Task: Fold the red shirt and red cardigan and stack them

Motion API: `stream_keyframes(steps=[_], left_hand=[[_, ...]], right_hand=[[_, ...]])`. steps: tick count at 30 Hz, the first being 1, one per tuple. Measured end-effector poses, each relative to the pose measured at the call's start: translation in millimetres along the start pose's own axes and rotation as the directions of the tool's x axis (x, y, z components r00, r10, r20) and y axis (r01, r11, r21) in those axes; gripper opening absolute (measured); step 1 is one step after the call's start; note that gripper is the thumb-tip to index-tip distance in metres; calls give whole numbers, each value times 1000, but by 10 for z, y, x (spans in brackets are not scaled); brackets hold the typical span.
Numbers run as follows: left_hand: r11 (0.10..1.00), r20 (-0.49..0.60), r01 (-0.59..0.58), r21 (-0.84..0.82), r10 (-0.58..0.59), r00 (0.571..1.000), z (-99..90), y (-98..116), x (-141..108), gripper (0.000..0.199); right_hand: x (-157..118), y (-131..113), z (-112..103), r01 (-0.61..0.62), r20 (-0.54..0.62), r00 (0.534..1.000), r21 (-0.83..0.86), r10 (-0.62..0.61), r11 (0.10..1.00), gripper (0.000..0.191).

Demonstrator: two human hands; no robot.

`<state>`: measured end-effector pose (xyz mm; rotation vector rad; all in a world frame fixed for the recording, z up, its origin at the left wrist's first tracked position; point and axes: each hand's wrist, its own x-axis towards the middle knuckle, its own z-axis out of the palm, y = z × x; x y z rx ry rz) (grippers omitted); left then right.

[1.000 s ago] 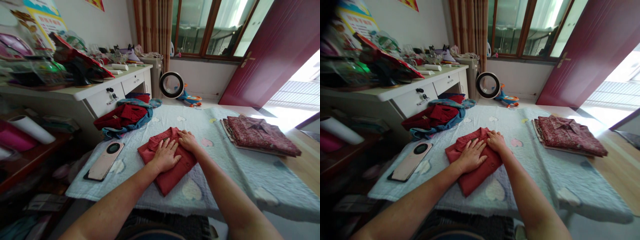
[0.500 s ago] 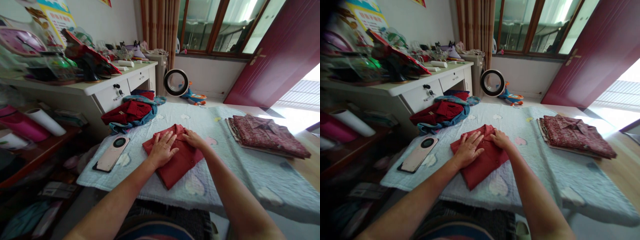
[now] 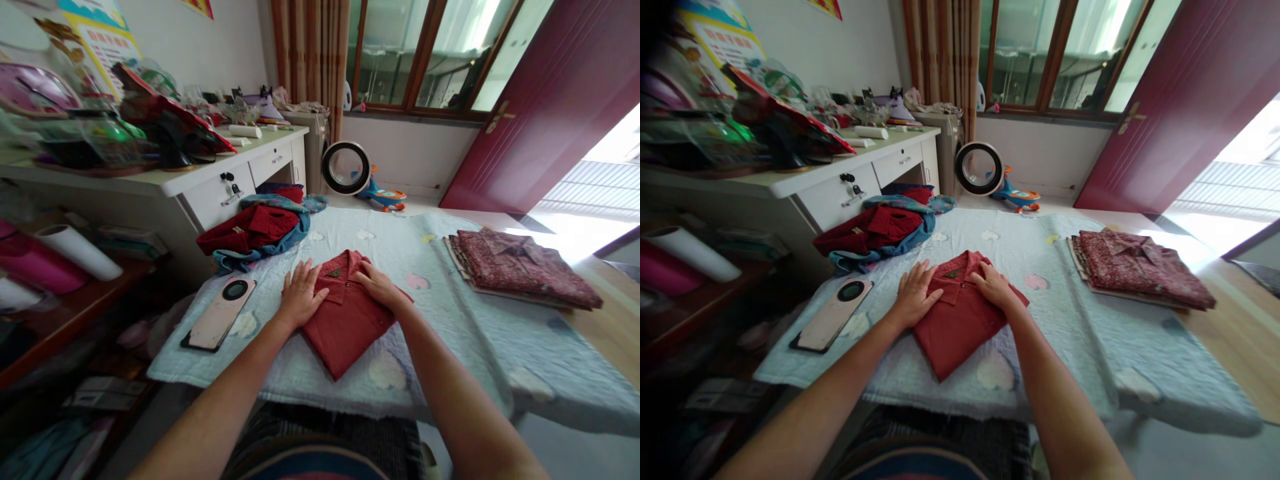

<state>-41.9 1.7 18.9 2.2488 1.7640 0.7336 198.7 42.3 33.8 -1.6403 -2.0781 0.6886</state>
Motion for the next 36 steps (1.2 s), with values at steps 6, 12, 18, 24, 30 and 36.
stream_keyframes(steps=[6, 12, 18, 24, 30, 36], left_hand=[[659, -8, 389, -644, -514, 858, -271, 42, -497, 72], [-130, 466, 481, -867, -554, 690, -465, 306, -796, 66], [-282, 559, 483, -829, -443, 701, -377, 268, -626, 30], [-7, 358, 394, -919, -432, 828, -193, 405, -524, 44], [126, 212, 283, -951, -400, 892, -121, 463, -399, 58], [190, 265, 310, -931, -230, 936, -251, 281, -149, 54]], right_hand=[[28, 210, -257, -272, -137, 953, -1, 270, 962, 52], [118, 249, -364, -346, 9, 936, -162, 352, 924, 38], [139, 219, -430, -354, 117, 924, -96, 364, 930, 30], [98, 217, -471, -336, 113, 934, -34, 338, 941, 24], [-201, 232, -644, -362, 25, 932, 64, 361, 930, 25], [-714, 262, -570, -265, -151, 934, 316, 324, 911, 35]])
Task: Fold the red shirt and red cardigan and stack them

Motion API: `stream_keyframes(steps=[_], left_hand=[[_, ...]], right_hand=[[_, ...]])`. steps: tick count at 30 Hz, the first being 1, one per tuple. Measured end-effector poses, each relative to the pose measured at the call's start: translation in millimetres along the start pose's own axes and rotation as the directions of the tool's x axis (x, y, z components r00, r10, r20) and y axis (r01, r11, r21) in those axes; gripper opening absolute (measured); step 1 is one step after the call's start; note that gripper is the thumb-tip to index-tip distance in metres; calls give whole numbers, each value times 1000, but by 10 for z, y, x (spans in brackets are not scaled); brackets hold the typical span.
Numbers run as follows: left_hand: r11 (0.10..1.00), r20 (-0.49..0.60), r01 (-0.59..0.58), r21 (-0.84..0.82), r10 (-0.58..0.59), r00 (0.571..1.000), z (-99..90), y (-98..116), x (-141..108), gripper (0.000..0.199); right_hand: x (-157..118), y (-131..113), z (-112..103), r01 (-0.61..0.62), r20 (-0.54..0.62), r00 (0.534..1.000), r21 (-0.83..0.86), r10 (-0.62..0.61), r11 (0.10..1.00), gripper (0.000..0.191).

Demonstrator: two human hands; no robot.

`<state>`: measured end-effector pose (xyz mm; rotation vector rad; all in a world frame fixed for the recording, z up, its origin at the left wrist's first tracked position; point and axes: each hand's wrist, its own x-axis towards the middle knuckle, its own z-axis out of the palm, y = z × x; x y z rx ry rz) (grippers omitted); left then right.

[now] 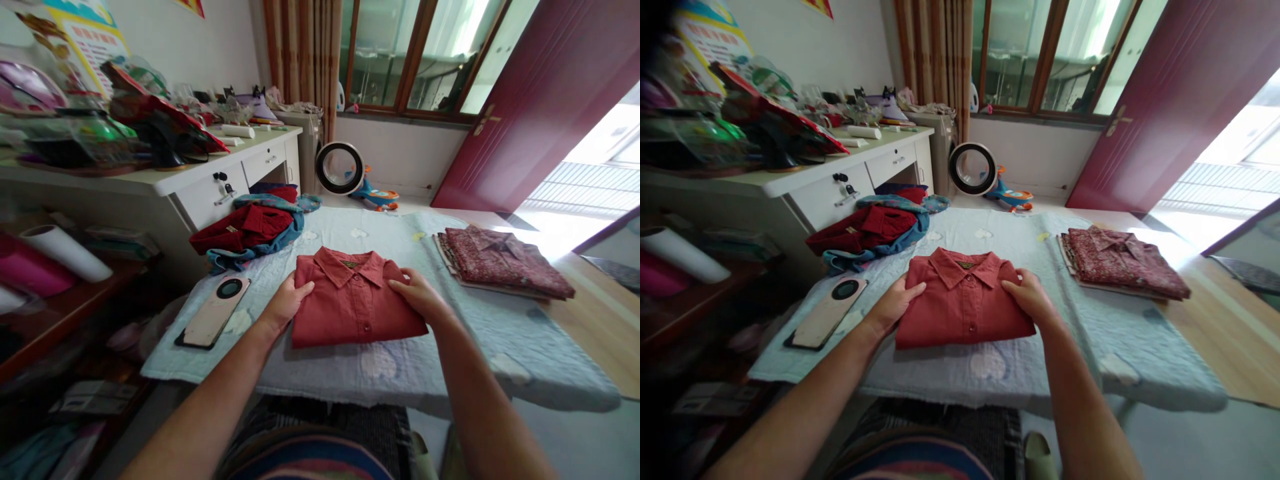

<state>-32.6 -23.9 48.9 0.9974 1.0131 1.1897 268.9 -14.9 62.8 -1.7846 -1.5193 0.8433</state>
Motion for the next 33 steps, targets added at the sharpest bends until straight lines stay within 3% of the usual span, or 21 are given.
stream_keyframes(steps=[3, 5, 7, 9, 12, 15, 17, 21, 28, 33], left_hand=[[969, -19, -6, 248, 11, 1000, -134, -30, 106, 45], [871, -70, 15, 490, 22, 997, -215, -79, 136, 42], [688, -112, 19, 726, 90, 990, -245, -102, 122, 49], [446, -103, -21, 895, 253, 962, -182, -78, 75, 59], [120, 81, -154, 981, 467, 880, 82, -18, -10, 58], [-48, 326, -337, 940, 417, 848, 387, -57, -41, 50], [-90, 400, -393, 915, 323, 858, 511, -154, -23, 47], [-89, 377, -366, 926, 176, 909, 541, -357, 41, 49], [-91, 341, -331, 939, 147, 928, 483, -439, 66, 53], [-88, 358, -349, 933, 148, 922, 465, -457, 56, 54]], right_hand=[[-206, 156, 171, 1, -54, 999, -38, -3, 999, 43], [-308, 222, 266, -35, -69, 997, -168, 23, 985, 49], [-378, 216, 301, -63, -112, 993, -335, 27, 940, 58], [-412, 128, 291, -46, -184, 982, -473, -48, 880, 59], [-408, -104, 316, 82, -206, 949, -571, -239, 817, 48], [-370, -298, 498, 276, -45, 928, -586, -371, 762, 49], [-341, -337, 666, 345, 72, 922, -598, -380, 724, 53], [-294, -245, 892, 319, 176, 947, -608, -269, 727, 58], [-260, -165, 907, 279, 166, 960, -613, -225, 739, 59], [-274, -172, 926, 195, 94, 980, -616, -175, 763, 63]])
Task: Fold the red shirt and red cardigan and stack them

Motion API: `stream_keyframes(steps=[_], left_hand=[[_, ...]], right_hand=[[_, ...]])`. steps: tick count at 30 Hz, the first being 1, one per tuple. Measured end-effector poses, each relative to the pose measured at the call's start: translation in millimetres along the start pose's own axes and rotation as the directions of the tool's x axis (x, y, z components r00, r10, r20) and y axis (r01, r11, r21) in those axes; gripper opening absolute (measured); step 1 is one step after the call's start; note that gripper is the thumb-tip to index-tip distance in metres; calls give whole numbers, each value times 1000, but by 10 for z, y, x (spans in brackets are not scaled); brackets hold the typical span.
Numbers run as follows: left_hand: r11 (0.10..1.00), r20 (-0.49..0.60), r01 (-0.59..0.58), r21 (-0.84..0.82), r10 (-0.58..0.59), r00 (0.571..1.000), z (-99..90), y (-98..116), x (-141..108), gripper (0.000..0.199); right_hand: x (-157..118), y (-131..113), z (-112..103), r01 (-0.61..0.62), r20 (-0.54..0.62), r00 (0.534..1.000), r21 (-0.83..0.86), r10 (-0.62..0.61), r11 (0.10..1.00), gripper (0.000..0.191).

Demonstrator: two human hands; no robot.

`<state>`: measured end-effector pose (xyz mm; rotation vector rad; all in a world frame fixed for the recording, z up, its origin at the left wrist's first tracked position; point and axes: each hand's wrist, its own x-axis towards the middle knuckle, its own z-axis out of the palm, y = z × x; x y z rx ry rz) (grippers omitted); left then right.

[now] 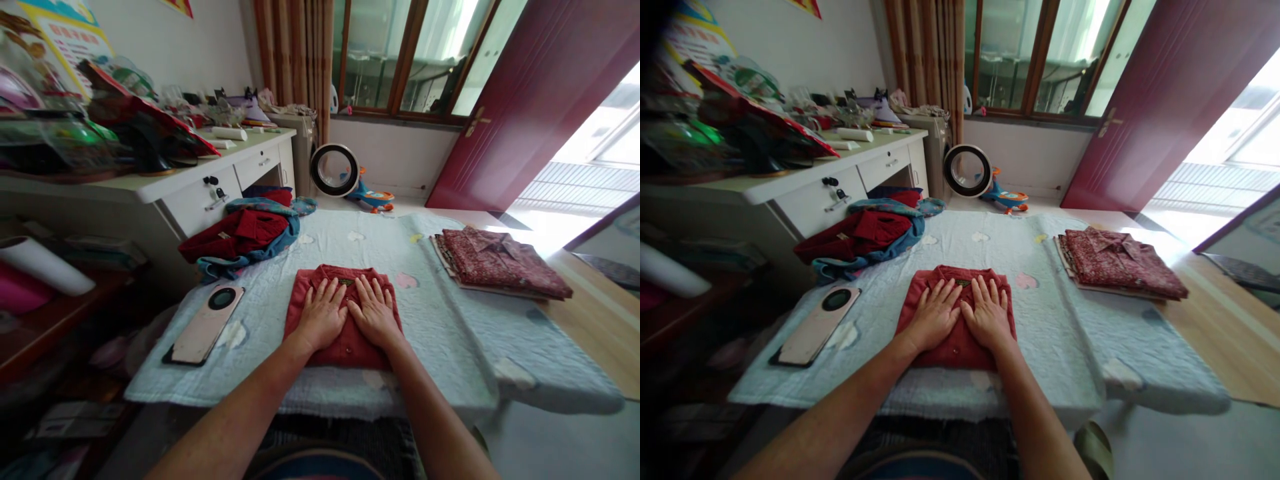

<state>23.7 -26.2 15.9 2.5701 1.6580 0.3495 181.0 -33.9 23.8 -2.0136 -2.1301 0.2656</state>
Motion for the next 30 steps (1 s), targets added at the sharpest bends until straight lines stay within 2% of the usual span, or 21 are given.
stream_keyframes(steps=[5, 8, 10, 12, 15, 17, 19, 21, 23, 24, 27, 30], left_hand=[[998, -38, 4, -69, -6, 999, 9, -28, -15, 58], [988, -117, 29, -154, -47, 992, 4, -49, -20, 68], [984, -164, 74, -163, -101, 981, -16, -55, -26, 70], [983, -152, 123, -133, -143, 978, -46, -55, -36, 66], [983, -63, 150, -104, -157, 986, -89, -84, -55, 62], [980, -38, 160, -116, -166, 985, -100, -154, -74, 62], [966, -75, 205, -157, -219, 973, -99, -273, -104, 65], [930, -148, 259, -262, -304, 941, -107, -425, -146, 76], [850, -167, 273, -451, -380, 910, -149, -571, -201, 86], [781, -124, 280, -559, -413, 902, -187, -628, -233, 90], [465, 169, 389, -795, -447, 878, -351, -698, -332, 95], [189, 364, 478, -857, -434, 824, -504, -664, -395, 102]], right_hand=[[23, 76, 12, 23, -33, 999, 141, -19, 990, 66], [71, 206, 27, 35, -136, 991, 341, 13, 939, 62], [92, 278, 41, 33, -200, 978, 399, 52, 916, 59], [89, 305, 51, 14, -197, 979, 326, 54, 945, 57], [53, 287, 43, -67, -98, 992, 148, 82, 987, 55], [21, 296, 17, -117, -66, 990, 107, 125, 987, 57], [-15, 357, -22, -144, -104, 982, 117, 156, 983, 64], [-64, 461, -72, -163, -183, 965, 137, 186, 977, 67], [-129, 563, -132, -193, -223, 948, 163, 227, 968, 63], [-163, 600, -163, -217, -211, 945, 174, 252, 961, 60], [-249, 630, -242, -308, -69, 944, 168, 323, 936, 52], [-282, 585, -278, -347, 45, 938, 136, 344, 928, 43]])
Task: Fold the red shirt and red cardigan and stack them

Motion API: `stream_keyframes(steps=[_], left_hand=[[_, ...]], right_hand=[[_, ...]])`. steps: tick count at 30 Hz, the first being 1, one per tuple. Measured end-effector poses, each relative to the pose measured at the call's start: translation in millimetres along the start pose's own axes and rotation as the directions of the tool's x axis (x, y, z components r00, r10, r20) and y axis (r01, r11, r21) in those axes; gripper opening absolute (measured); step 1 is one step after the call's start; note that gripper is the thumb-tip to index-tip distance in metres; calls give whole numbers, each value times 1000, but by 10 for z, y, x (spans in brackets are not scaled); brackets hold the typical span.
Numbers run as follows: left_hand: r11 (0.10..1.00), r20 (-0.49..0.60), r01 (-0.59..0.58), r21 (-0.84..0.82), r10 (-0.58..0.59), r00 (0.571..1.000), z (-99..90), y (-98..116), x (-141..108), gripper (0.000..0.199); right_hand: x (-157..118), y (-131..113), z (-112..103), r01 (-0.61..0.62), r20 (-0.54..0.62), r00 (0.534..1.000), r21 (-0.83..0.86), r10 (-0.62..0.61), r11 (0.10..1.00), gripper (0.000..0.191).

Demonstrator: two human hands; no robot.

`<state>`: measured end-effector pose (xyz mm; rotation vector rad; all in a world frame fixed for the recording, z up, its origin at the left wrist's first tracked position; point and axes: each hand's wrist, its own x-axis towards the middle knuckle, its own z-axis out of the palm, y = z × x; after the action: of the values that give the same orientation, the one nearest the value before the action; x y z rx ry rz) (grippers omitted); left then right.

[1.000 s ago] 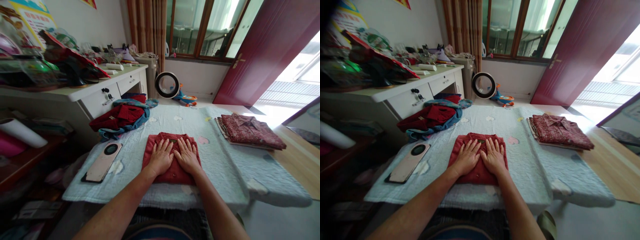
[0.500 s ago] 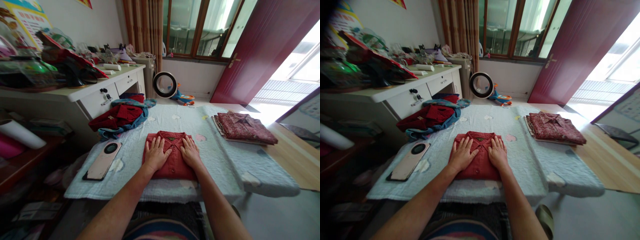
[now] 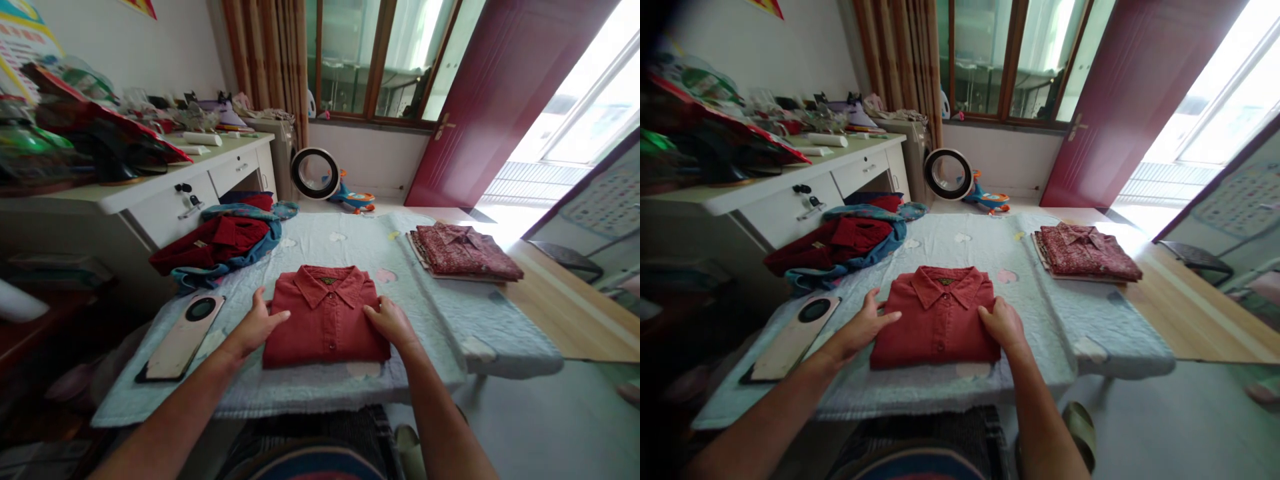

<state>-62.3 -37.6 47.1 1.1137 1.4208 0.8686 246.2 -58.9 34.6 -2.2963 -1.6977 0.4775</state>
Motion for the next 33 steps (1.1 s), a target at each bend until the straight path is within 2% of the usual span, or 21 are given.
stream_keyframes(steps=[3, 6, 9, 14, 18, 20, 22, 24, 27, 30, 33], left_hand=[[982, 24, 134, -134, -132, 991, 1, 73, -39, 90], [940, 221, 248, -237, -196, 955, 16, 127, -16, 65], [906, 360, 304, -295, -189, 913, 53, 197, -11, 58], [921, 336, 272, -281, -171, 926, 187, 382, -76, 67], [963, 331, 128, -236, -45, 943, 435, 655, -69, 72], [968, 382, 63, -242, 35, 923, 642, 842, -6, 74], [967, 457, 25, -254, 97, 884, 913, 1049, 102, 74], [968, 546, 2, -251, 140, 826, 1241, 1261, 249, 72], [972, 636, -29, -233, 175, 752, 1804, 1559, 518, 68], [981, 660, -51, -189, 165, 733, 2394, 1814, 792, 56], [988, 641, -99, -117, 151, 753, 2939, 2019, 1012, 49]], right_hand=[[-14, -38, -6, -9, 23, 1000, 18, 8, 1000, 37], [-37, -67, -20, 19, 12, 1000, 79, -20, 997, 23], [-86, -107, -45, 55, -57, 997, 139, -47, 989, 15], [-116, -87, -198, 95, -55, 995, 261, -84, 960, 19], [-29, 156, -585, 170, -147, 981, 344, -126, 923, 20], [48, 339, -867, 208, -202, 969, 358, -142, 911, 18], [144, 535, -1175, 209, -259, 958, 328, -125, 921, 19], [258, 733, -1483, 166, -302, 951, 295, -73, 941, 21], [463, 1045, -1903, 25, -366, 929, 199, 51, 980, 22], [710, 1402, -2236, -109, -391, 905, 170, 169, 979, 21], [970, 1774, -2467, -147, -444, 869, 189, 218, 971, 21]])
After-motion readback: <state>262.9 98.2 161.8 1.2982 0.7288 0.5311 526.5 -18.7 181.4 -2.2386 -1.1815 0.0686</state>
